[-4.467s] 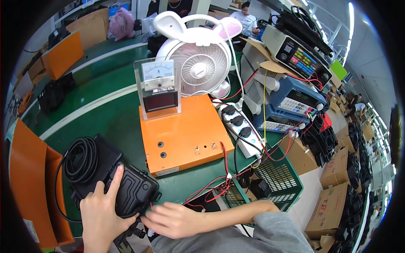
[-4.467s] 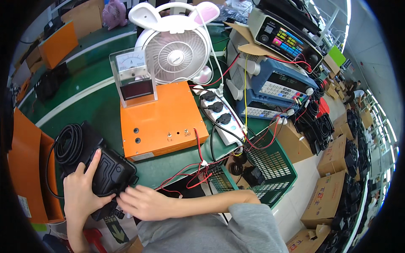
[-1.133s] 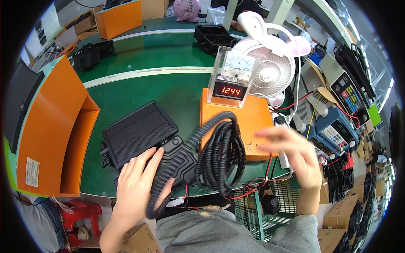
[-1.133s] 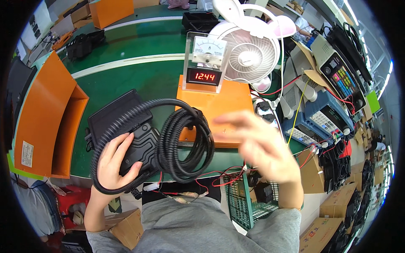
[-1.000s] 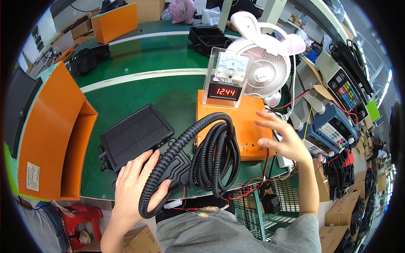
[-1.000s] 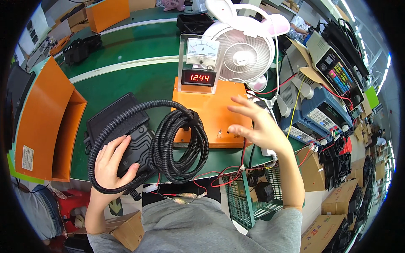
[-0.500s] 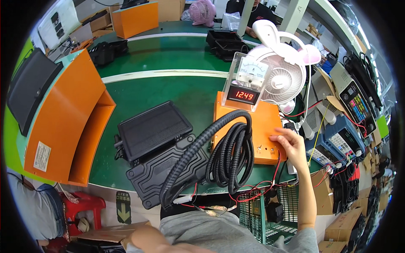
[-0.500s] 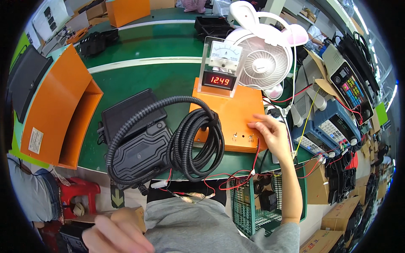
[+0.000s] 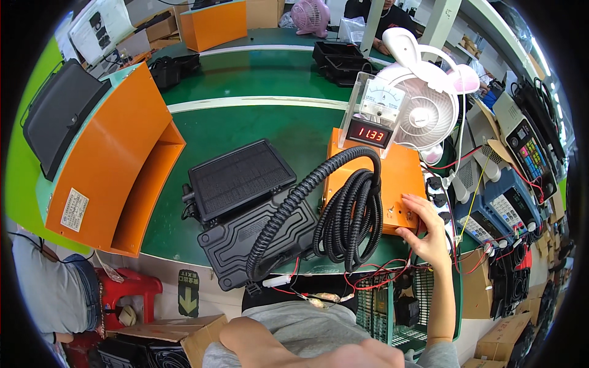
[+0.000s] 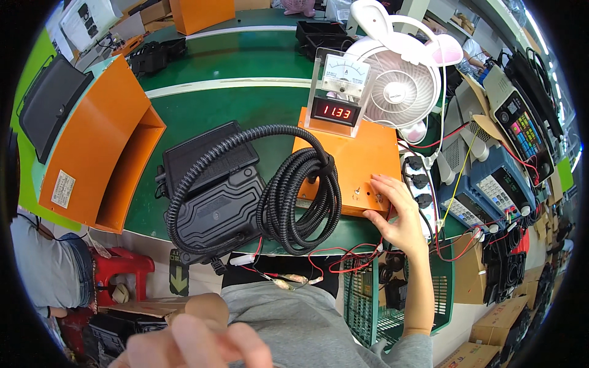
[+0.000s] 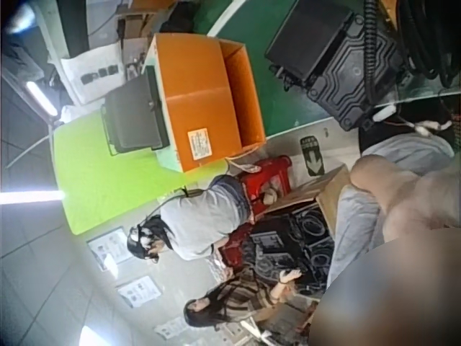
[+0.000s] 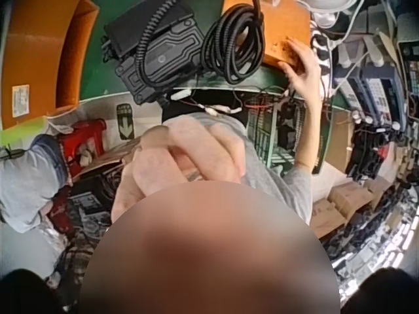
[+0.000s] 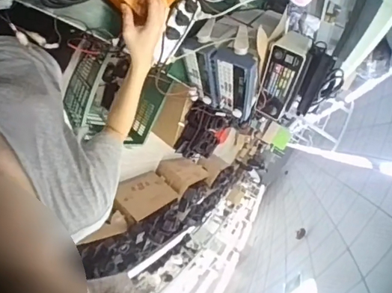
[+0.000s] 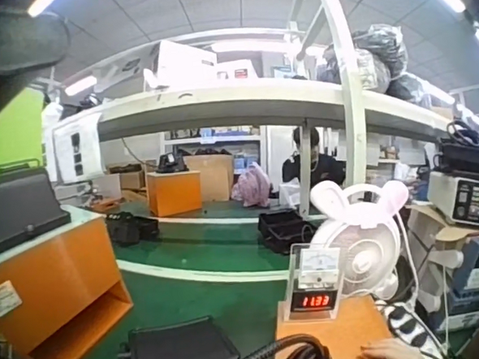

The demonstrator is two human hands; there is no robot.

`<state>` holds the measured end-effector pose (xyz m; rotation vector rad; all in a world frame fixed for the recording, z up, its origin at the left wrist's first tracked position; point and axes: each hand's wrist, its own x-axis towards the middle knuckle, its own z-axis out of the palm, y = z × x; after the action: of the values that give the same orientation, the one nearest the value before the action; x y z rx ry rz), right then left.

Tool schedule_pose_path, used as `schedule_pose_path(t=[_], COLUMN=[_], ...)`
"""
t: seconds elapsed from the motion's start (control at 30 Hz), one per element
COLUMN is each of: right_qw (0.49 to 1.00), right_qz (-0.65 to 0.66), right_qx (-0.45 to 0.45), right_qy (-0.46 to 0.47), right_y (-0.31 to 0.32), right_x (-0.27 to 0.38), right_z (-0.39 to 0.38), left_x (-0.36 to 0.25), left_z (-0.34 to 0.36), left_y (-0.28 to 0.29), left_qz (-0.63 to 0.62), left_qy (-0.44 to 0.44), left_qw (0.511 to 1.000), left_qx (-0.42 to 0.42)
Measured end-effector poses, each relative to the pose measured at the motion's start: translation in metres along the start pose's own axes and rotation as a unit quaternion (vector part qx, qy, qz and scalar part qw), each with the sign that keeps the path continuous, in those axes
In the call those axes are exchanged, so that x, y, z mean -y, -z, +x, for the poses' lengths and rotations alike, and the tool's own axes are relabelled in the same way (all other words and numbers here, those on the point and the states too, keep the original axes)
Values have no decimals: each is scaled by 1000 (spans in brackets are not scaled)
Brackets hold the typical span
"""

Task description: Testing an electronic device by connecting it to a test station using cables and alligator clips.

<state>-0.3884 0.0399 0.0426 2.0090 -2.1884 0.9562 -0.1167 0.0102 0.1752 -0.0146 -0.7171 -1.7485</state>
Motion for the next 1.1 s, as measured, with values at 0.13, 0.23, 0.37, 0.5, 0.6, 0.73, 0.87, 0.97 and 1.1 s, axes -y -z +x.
schedule_pose_path(t=[0.13,0.23,0.37,0.5,0.6,0.73,0.87,0.97,1.1], right_qw=[998,997,993,996,996,996,998,998,990], right_qz=[46,54,103,73,39,51,58,54,128], right_qx=[-30,-35,-25,-45,-45,-44,2,19,3], right_qy=[-19,-31,-56,-37,-73,-65,-36,-1,-62], right_y=[-2,-3,-5,-5,-7,-6,-6,-7,-9], right_x=[-3,-5,1,-6,6,12,13,13,12], right_z=[-4,-6,-1,-6,-11,-4,7,9,6], left_x=[11,6,15,54,20,13,4,6,19], left_z=[6,6,6,32,6,5,3,-2,6], left_y=[15,25,24,28,12,14,-20,-23,33], left_qz=[41,52,-33,-217,-86,13,9,11,-37], left_qy=[-84,-35,45,-204,-31,30,144,208,25], left_qw=[986,990,995,907,986,996,986,960,988], left_qx=[139,128,84,297,140,79,-82,-188,148])
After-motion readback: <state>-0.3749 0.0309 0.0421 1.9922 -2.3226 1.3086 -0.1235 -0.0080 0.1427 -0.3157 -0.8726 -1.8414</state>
